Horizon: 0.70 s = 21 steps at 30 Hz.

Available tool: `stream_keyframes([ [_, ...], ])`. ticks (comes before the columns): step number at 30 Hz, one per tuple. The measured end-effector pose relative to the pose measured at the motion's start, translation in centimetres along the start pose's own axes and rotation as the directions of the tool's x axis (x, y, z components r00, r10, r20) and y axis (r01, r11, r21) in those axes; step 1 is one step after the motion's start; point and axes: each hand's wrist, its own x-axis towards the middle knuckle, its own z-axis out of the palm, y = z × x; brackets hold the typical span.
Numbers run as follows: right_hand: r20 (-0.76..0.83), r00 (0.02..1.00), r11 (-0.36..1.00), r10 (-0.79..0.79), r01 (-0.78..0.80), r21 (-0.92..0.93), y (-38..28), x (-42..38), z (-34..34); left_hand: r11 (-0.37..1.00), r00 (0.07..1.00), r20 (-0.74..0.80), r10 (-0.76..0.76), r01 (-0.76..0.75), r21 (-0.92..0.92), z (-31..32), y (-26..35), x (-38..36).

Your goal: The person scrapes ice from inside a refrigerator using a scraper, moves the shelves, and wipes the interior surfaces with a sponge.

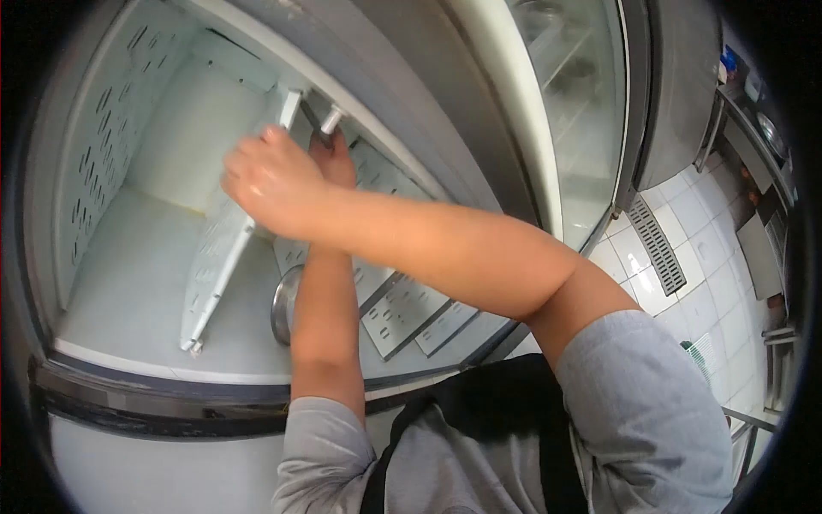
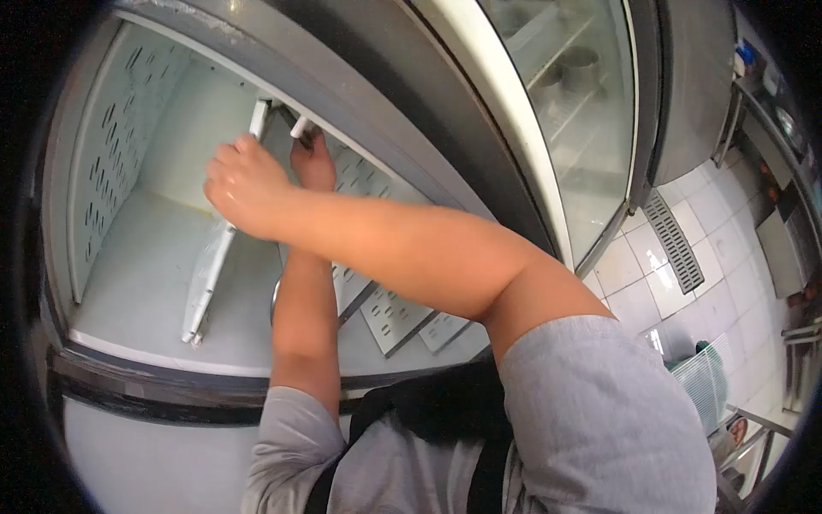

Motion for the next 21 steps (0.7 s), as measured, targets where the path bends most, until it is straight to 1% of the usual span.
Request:
stream_keyframes([
  [1,0.054,0.999,1.0,0.007,-0.007,0.004,-0.4,-0.2,-0.1,0.997,1.0,0.018,0.01,-0.008,-0.079,-1.1,1.5,0.4],
  [3,0.136,0.99,1.0,0.022,-0.02,-0.022,-0.1,0.0,-0.7,0.994,0.999,0.053,0.0,0.006,-0.111,-1.7,2.7,0.4],
  [5,0.083,0.996,0.997,0.021,-0.027,0.074,0.2,-0.5,-0.8,0.995,0.992,0.076,-0.097,0.098,0.002,-3.0,2.0,-2.7],
  [6,0.053,0.999,0.992,0.011,-0.018,0.127,0.2,-0.7,-0.6,0.995,0.99,0.097,-0.098,0.098,0.006,-3.3,0.7,-4.5],
  [8,0.019,1.0,0.99,-0.006,0.004,0.138,0.0,-1.4,-0.9,0.985,0.998,0.059,-0.02,0.029,-0.17,-3.8,-0.7,-8.3],
  [9,0.007,1.0,0.989,-0.028,0.026,0.144,0.1,-1.7,-0.9,0.953,0.988,0.143,-0.061,0.1,-0.286,-5.2,-0.1,-10.1],
  [10,0.089,0.995,0.981,-0.046,0.029,0.191,0.3,-2.0,-0.6,0.904,0.969,0.226,-0.101,0.184,-0.386,-6.6,0.4,-11.8],
  [11,0.028,0.996,0.971,-0.089,0.081,0.227,0.4,-1.8,-1.5,0.798,0.92,0.335,-0.203,0.354,-0.488,-7.9,1.8,-12.3],
  [12,-0.027,0.993,0.955,-0.119,0.122,0.27,0.0,-1.7,-2.9,0.655,0.849,0.436,-0.299,0.515,-0.553,-9.2,3.1,-12.7],
  [13,-0.08,0.987,0.936,-0.139,0.158,0.315,-0.5,-2.3,-4.1,0.447,0.822,0.425,-0.379,0.564,-0.694,-9.5,4.5,-13.3],
  [14,0.029,0.998,0.937,-0.063,0.049,0.347,-1.0,-3.8,-5.3,0.215,0.786,0.428,-0.445,0.558,-0.802,-9.7,5.5,-13.8],
  [15,0.137,0.991,0.932,0.011,-0.06,0.357,-1.3,-5.7,-6.6,0.078,0.767,0.49,-0.414,0.566,-0.821,-9.8,5.9,-14.1],
  [16,0.323,0.939,0.928,0.118,-0.22,0.301,-1.4,-7.6,-7.3,-0.056,0.755,0.543,-0.367,0.565,-0.823,-10.0,6.1,-14.4],
  [17,0.521,0.818,0.827,0.243,-0.455,0.329,-1.1,-9.2,-7.5,-0.185,0.747,0.587,-0.311,0.559,-0.809,-10.3,6.5,-14.6],
  [18,0.683,0.641,0.695,0.351,-0.667,0.269,-0.8,-10.8,-7.6,-0.132,0.741,0.571,-0.354,0.565,-0.815,-10.8,8.5,-14.5],
  [19,0.851,0.371,0.395,0.372,-0.893,0.217,-0.3,-12.2,-7.4,-0.131,0.761,0.57,-0.308,0.56,-0.818,-10.0,9.0,-14.9],
  [20,0.851,0.399,0.29,0.341,-0.906,0.309,0.4,-14.3,-6.5,0.121,0.795,0.555,-0.246,0.593,-0.796,-7.8,7.5,-15.9],
  [21,0.847,0.43,0.179,0.313,-0.902,0.392,1.4,-16.5,-5.3,0.37,0.816,0.55,-0.179,0.574,-0.731,-5.8,6.2,-16.5],
])
